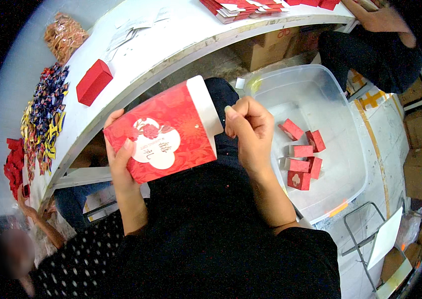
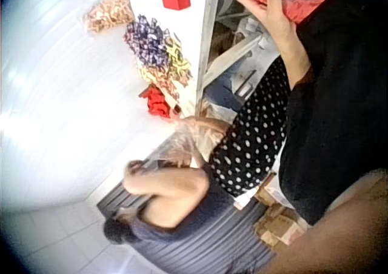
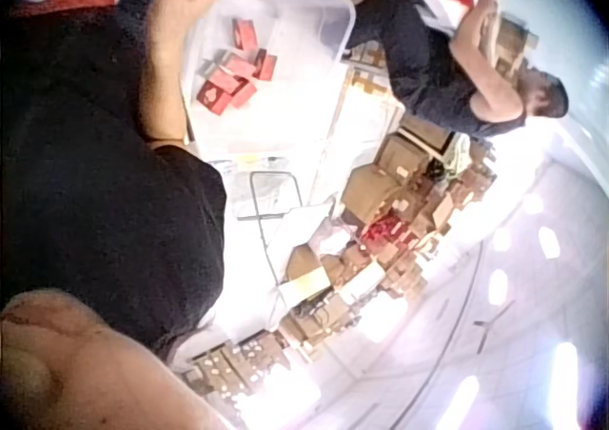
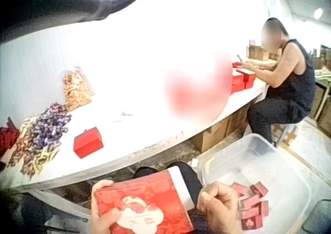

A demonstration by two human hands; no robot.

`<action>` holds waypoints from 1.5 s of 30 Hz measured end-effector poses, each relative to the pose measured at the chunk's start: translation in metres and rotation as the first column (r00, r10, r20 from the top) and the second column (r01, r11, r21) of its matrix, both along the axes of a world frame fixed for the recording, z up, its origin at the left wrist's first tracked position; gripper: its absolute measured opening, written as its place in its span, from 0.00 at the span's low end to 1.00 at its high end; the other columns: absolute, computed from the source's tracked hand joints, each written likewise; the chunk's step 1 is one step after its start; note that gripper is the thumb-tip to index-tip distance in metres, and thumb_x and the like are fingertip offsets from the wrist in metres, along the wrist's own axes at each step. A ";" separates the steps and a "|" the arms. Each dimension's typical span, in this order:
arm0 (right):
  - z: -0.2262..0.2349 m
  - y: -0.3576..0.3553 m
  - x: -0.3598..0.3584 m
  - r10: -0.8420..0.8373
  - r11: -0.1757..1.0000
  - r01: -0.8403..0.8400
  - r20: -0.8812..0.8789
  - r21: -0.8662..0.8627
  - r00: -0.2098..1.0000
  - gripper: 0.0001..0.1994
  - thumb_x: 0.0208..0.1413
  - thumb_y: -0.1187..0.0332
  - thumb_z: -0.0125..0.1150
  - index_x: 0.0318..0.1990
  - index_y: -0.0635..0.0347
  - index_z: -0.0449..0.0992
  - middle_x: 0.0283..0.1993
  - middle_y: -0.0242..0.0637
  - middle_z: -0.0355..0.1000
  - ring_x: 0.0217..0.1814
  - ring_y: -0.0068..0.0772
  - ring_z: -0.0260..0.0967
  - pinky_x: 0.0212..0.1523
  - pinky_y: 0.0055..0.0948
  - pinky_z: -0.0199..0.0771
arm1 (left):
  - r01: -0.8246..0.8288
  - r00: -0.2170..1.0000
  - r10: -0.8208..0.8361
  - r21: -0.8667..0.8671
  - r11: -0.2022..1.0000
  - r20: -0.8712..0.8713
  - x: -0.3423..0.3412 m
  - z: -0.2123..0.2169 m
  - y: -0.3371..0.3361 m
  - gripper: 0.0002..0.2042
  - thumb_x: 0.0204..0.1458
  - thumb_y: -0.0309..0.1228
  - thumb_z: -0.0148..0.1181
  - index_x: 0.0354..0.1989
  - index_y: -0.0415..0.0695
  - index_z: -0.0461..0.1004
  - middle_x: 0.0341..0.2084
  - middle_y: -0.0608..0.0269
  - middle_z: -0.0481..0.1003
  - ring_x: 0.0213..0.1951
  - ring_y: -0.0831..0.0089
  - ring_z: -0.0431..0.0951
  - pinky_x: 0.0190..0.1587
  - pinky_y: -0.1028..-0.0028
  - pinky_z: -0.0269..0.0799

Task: The person assembles red paper gift boxes by picking up flat templates from a stack and folding them into a box shape. The person repeatedly folds the sides and flaps of each red paper template by hand until a rectangular box is formed, then places the completed boxes into a large plastic bin.

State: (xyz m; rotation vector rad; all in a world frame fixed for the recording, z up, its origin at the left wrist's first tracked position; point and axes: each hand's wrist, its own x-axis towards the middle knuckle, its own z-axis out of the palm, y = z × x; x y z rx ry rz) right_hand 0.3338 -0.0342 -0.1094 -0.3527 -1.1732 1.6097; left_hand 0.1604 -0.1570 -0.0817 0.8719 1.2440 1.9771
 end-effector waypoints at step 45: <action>0.009 -0.006 -0.002 0.009 1.000 -0.010 0.192 0.005 0.981 0.09 0.47 0.81 0.56 0.38 0.67 0.71 0.26 0.24 0.65 0.27 0.11 0.59 0.28 0.12 0.58 | 0.124 0.968 -0.161 0.190 0.974 0.190 -0.012 -0.009 -0.006 0.34 0.37 0.31 0.60 0.56 0.38 0.53 0.45 0.48 0.67 0.47 0.61 0.72 0.50 0.66 0.68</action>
